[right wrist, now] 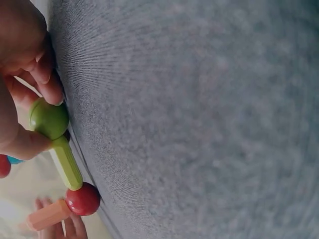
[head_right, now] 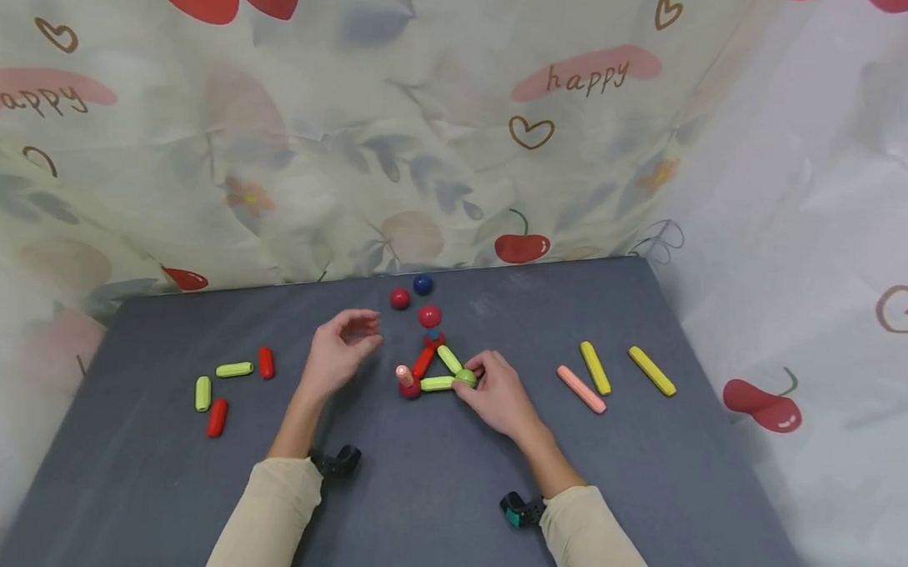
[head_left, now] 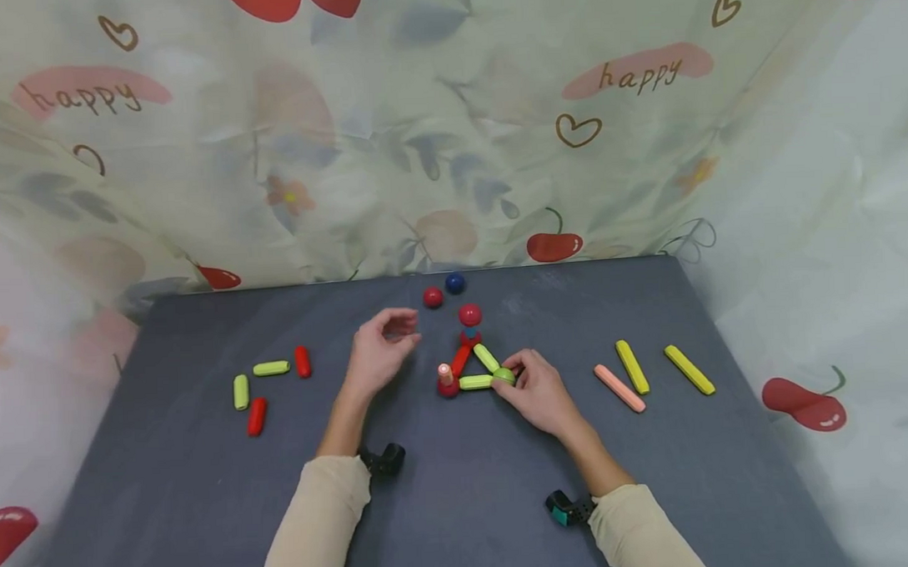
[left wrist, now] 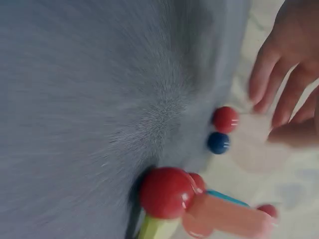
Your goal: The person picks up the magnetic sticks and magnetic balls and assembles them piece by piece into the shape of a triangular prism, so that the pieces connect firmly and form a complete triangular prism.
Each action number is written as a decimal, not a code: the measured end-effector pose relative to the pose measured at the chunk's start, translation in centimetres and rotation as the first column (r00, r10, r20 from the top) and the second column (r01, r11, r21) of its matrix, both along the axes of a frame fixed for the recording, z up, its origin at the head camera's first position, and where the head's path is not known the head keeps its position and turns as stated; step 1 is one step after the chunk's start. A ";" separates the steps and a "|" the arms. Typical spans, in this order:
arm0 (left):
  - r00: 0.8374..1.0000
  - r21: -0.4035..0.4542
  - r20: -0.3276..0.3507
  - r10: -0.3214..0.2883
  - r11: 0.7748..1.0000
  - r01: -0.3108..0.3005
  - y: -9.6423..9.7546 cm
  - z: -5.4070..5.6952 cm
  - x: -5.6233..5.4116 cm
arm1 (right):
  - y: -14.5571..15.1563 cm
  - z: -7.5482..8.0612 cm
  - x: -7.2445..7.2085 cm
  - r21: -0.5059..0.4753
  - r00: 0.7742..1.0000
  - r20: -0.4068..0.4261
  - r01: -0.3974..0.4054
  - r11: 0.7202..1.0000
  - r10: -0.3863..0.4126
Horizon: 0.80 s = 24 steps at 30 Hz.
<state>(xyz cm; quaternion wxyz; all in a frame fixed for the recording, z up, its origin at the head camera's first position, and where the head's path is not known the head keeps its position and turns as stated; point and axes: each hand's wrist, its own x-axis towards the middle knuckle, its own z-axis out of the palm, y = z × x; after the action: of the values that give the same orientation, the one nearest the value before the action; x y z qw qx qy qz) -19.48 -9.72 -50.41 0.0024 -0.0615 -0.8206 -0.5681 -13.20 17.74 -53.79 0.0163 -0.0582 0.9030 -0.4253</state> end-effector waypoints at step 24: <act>0.993 -0.191 -0.118 -0.009 0.982 -0.014 0.2 1.5 1.0 | 0.3 -0.2 -0.1 0.009 1.000 -0.002 0.007 1.000 -0.007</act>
<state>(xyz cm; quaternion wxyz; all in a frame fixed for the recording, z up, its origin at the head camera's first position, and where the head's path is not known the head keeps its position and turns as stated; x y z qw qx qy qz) -18.49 -9.52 -48.92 0.0459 -0.0938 -0.8699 -0.4820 -13.26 18.00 -54.03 0.0142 -0.0556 0.9052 -0.4210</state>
